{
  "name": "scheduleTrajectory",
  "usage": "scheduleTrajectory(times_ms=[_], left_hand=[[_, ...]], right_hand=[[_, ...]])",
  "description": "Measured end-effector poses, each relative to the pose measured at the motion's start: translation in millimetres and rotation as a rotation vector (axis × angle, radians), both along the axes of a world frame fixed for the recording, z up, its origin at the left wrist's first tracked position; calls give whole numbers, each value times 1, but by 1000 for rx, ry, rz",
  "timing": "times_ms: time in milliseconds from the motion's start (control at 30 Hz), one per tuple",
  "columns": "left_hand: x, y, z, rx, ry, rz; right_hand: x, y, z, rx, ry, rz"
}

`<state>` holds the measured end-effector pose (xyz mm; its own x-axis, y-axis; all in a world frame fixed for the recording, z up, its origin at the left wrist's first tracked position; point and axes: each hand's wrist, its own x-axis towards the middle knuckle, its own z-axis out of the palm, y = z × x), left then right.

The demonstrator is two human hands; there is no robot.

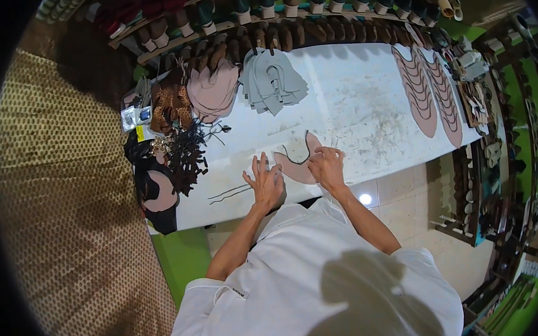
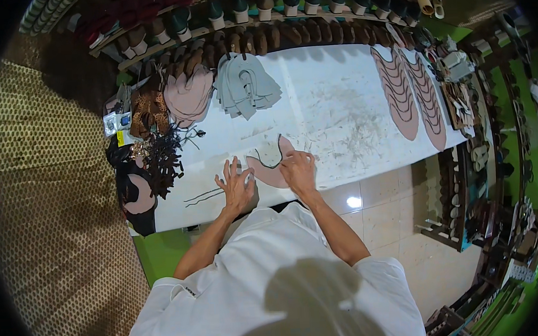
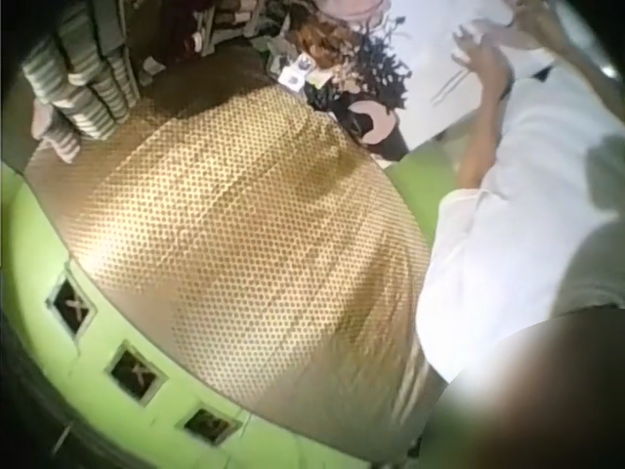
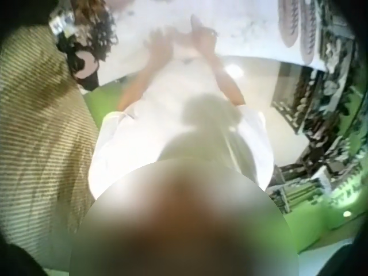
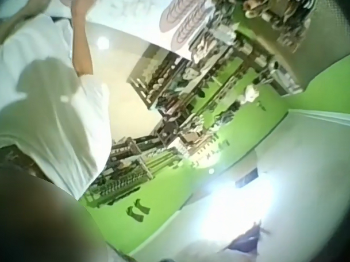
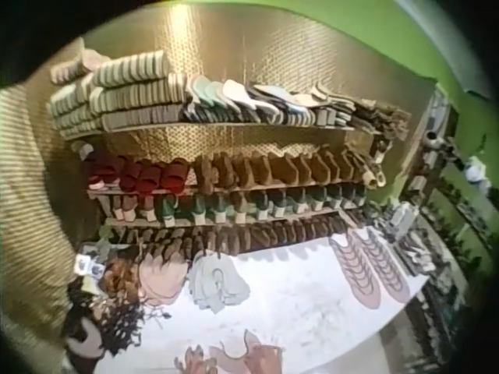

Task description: Inspecting and arranging shoe upper components on a workbench.

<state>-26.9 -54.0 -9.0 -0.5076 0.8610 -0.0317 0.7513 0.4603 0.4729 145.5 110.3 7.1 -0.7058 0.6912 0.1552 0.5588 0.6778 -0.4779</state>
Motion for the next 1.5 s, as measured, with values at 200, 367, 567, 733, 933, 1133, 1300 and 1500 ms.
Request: scheduleTrajectory(times_ms=[200,367,567,733,933,1133,1300,1500], left_hand=[[17,13,5,36,4,110],[34,22,10,-86,-21,122],[34,21,13,-94,-86,182],[32,22,12,-128,-39,167],[29,26,14,-144,-61,138],[28,20,10,-118,-69,141],[22,21,15,-135,-14,52],[21,24,19,-146,-59,61]], right_hand=[[-39,11,2,-109,-34,296],[-42,31,-19,-131,-22,245],[-33,57,-8,-189,68,-65],[-24,75,-20,-266,91,-234],[-28,124,-40,-437,581,-552],[-49,155,4,-411,611,-563],[-65,166,11,-744,914,-350],[-70,196,19,-895,1130,-538]])
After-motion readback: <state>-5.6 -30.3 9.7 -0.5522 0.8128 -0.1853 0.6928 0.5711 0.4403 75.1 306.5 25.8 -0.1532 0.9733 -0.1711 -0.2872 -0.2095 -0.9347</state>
